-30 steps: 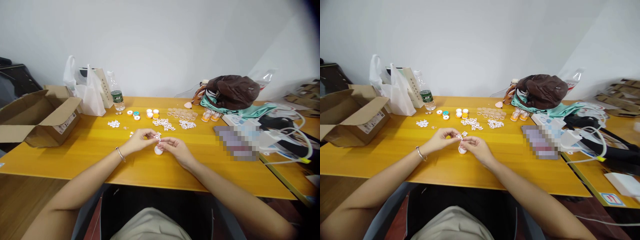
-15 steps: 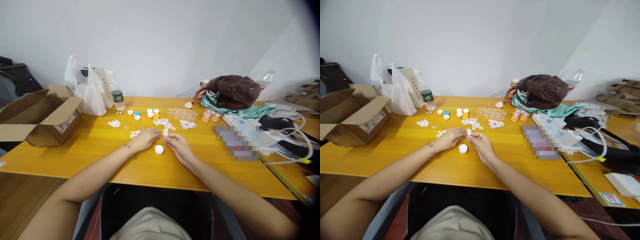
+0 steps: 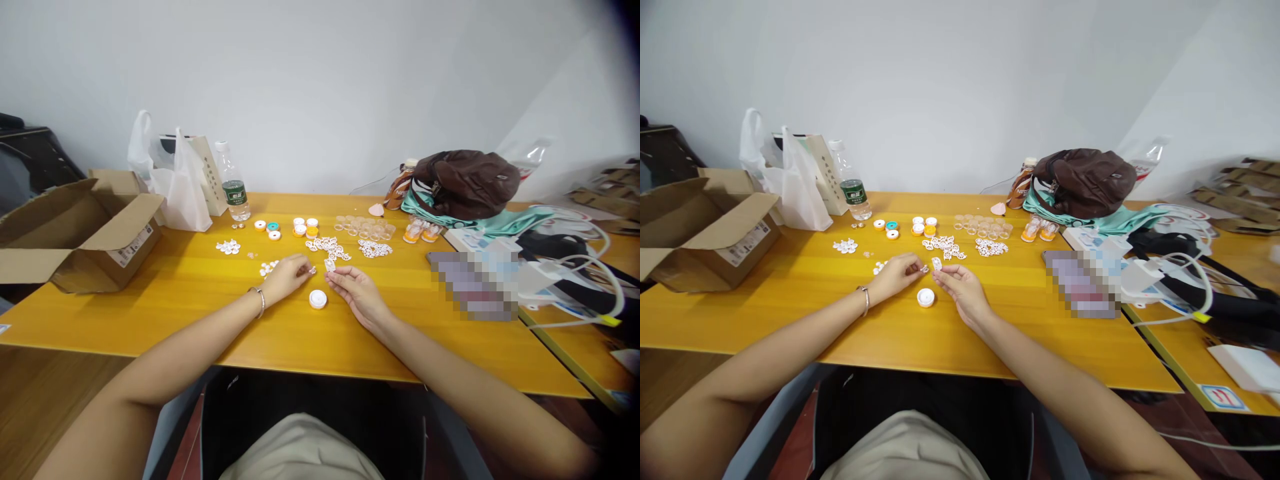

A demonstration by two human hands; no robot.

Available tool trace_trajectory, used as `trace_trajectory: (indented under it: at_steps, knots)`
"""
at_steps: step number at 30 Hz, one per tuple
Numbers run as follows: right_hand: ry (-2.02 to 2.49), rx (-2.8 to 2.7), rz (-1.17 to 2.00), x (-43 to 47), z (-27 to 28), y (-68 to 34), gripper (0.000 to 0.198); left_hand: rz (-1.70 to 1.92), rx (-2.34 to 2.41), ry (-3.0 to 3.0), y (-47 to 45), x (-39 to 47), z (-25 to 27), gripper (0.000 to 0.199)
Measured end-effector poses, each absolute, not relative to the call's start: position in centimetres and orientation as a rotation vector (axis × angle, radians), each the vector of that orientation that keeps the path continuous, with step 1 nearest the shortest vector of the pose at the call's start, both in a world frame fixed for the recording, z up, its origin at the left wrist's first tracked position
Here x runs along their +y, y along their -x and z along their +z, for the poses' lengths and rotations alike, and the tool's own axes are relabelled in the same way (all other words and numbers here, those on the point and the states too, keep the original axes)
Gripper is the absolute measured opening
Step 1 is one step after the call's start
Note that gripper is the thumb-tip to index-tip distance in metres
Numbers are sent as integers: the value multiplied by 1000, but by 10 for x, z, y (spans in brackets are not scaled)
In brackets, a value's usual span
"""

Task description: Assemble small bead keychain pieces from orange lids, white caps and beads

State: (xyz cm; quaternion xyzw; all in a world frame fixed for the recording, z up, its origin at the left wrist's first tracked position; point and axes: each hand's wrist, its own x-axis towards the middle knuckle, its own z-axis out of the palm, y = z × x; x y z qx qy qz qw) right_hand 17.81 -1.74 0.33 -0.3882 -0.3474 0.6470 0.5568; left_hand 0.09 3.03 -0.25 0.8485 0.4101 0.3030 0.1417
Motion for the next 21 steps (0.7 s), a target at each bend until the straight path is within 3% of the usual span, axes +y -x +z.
trace_trajectory:
  at_steps: [13,17,21]
  knots:
    - [933,-841,1476,-14,2,-180,24,913,1064,-2394,-3,29,-1,15]
    - [892,-783,1429,-12,2,-181,24,708,805,-2702,-5,25,3,29]
    - [910,-789,1468,-13,2,-180,24,572,718,-2798,-5,27,1,25]
